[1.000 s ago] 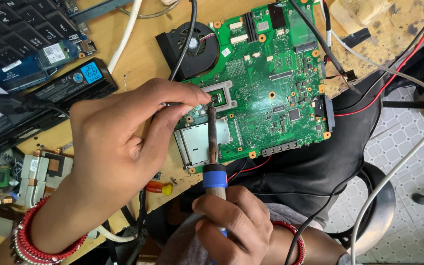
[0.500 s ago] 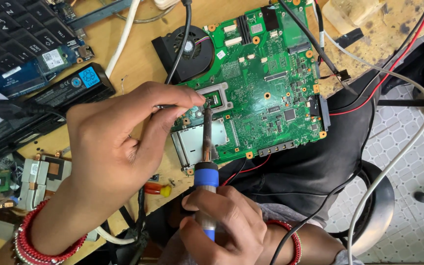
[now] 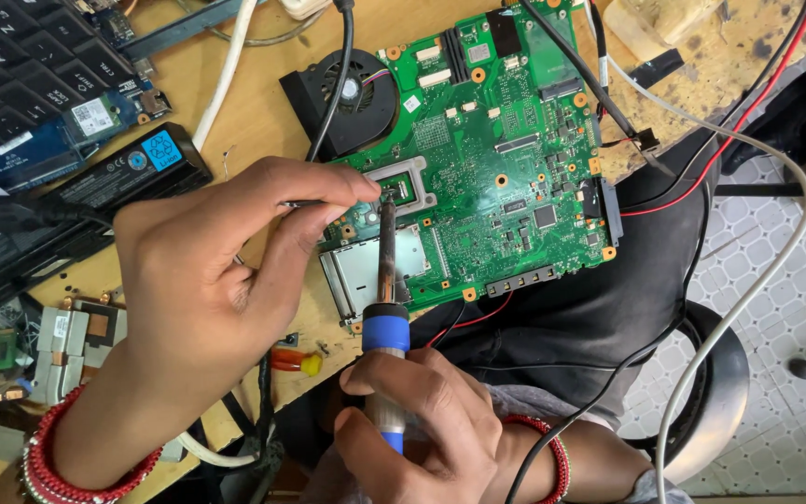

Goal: Soldering or reflowing electronic components on a laptop motherboard using a soldering iron and a probe

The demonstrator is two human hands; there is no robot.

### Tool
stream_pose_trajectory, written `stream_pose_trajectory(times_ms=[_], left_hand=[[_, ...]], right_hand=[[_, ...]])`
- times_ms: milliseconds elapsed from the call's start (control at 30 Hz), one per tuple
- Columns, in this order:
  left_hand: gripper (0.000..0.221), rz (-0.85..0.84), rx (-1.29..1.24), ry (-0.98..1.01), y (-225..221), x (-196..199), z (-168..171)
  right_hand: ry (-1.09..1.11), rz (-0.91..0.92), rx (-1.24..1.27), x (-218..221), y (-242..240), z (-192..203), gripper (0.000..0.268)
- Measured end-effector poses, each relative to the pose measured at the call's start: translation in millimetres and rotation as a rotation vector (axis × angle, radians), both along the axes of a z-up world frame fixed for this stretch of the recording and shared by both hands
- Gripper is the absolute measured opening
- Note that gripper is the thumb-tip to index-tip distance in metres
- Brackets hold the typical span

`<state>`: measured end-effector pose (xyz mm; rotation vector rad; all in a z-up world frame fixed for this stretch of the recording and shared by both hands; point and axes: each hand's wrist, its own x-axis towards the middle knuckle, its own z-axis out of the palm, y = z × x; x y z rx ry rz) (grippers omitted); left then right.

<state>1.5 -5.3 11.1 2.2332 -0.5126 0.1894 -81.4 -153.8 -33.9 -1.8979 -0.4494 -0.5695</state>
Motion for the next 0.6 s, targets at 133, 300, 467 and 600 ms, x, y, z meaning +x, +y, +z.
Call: stream_pose_trajectory(times_ms=[133,300,467,600], left_hand=[[0.012,0.002,0.022,-0.012,1,0,0],[0.013,0.001,0.003,0.002,0,0,0],[0.014,-0.003,0.005,0.002,1,0,0],[0.013,0.008,-0.027,0.019,2,0,-3]], right_hand=[[0.009,-0.001,-0.019,-2,-1,0,0.015],[-0.003,0.079,-0.033,0,-9,-2,0.015],[0.11,0.023,0.071,-10,-5,0,0.015],[0.329,0.002,0.144,-21,-9,6,0.011]])
